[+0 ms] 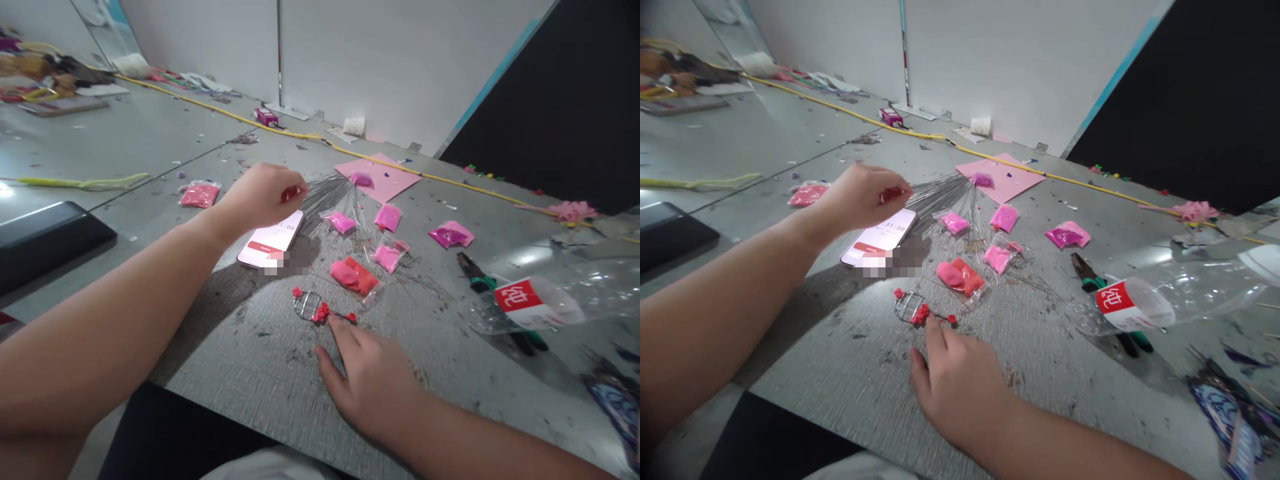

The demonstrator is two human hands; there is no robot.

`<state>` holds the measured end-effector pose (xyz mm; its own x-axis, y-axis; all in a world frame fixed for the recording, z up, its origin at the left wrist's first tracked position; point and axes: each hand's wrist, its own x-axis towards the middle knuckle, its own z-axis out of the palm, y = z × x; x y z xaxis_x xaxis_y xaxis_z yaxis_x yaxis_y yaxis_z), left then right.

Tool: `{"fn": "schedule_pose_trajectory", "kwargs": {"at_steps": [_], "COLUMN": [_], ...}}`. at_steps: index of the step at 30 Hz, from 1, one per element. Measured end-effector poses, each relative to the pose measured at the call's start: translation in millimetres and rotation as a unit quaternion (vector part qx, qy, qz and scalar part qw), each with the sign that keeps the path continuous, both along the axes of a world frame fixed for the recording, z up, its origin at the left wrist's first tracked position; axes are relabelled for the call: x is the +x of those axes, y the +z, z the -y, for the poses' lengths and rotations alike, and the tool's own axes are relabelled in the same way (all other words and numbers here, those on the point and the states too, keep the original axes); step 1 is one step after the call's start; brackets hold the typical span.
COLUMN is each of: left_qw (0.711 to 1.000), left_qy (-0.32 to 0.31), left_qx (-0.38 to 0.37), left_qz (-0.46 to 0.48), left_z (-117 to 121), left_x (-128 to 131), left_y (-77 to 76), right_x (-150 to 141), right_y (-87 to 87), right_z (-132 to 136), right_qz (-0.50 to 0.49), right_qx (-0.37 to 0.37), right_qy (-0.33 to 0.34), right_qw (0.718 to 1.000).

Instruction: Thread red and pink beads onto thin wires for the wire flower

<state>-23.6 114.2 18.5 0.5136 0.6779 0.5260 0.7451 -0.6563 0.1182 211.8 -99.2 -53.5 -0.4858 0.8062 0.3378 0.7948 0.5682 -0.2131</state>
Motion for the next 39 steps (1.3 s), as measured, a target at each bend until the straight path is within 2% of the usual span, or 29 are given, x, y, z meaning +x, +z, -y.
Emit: {"fn": "schedule_pose_trajectory", "kwargs": {"at_steps": [3, 5, 7, 9, 12, 15, 21, 24, 30, 33, 36, 39], "left_qw": [0.995, 0.993, 0.999, 0.993, 0.951, 0.928, 0.937, 0.939, 0.953, 0.954, 0.967, 0.974], "left_qy": [-0.064, -0.081, -0.04, 0.034, 0.113, 0.138, 0.121, 0.109, 0.13, 0.128, 0.107, 0.086], "left_qx": [-0.053, -0.065, -0.03, 0.029, 0.084, 0.102, 0.118, 0.113, 0.077, 0.064, 0.053, 0.058], "left_qz": [-0.051, -0.057, -0.002, 0.11, 0.274, 0.33, 0.306, 0.307, 0.261, 0.264, 0.226, 0.2], "left_z": [5, 7, 6, 4, -3, -9, -16, -16, -10, -3, 5, 11], "left_x": [5, 8, 7, 4, -6, -14, -11, -8, -6, 1, 8, 15], "left_y": [0.8, 0.2, -0.9, -0.9, 1.7, 2.5, -7.5, -11.4, -14.3, -14.4, -14.2, -16.4], "right_x": [0, 0, 1, 1, 1, 1, -1, 2, 10, 12, 12, 13], "right_y": [-1.2, -1.7, -1.9, -1.9, -1.8, -1.4, -2.0, -2.9, 0.0, 6.0, 14.1, 19.8], "right_z": [0, 0, 0, 0, 0, -1, -10, -14, -13, -12, -12, -15], "right_qz": [-0.008, -0.002, 0.015, 0.035, 0.046, 0.05, 0.079, 0.054, -0.039, -0.007, 0.036, 0.037], "right_qx": [0.0, -0.005, -0.012, -0.017, -0.02, -0.024, -0.021, -0.031, -0.083, -0.091, -0.099, -0.137], "right_qy": [-0.003, -0.006, -0.011, -0.019, -0.024, -0.028, -0.068, -0.065, -0.004, 0.05, 0.104, 0.117], "right_qw": [1.0, 1.0, 1.0, 0.999, 0.998, 0.998, 0.994, 0.996, 0.996, 0.995, 0.989, 0.983]}}
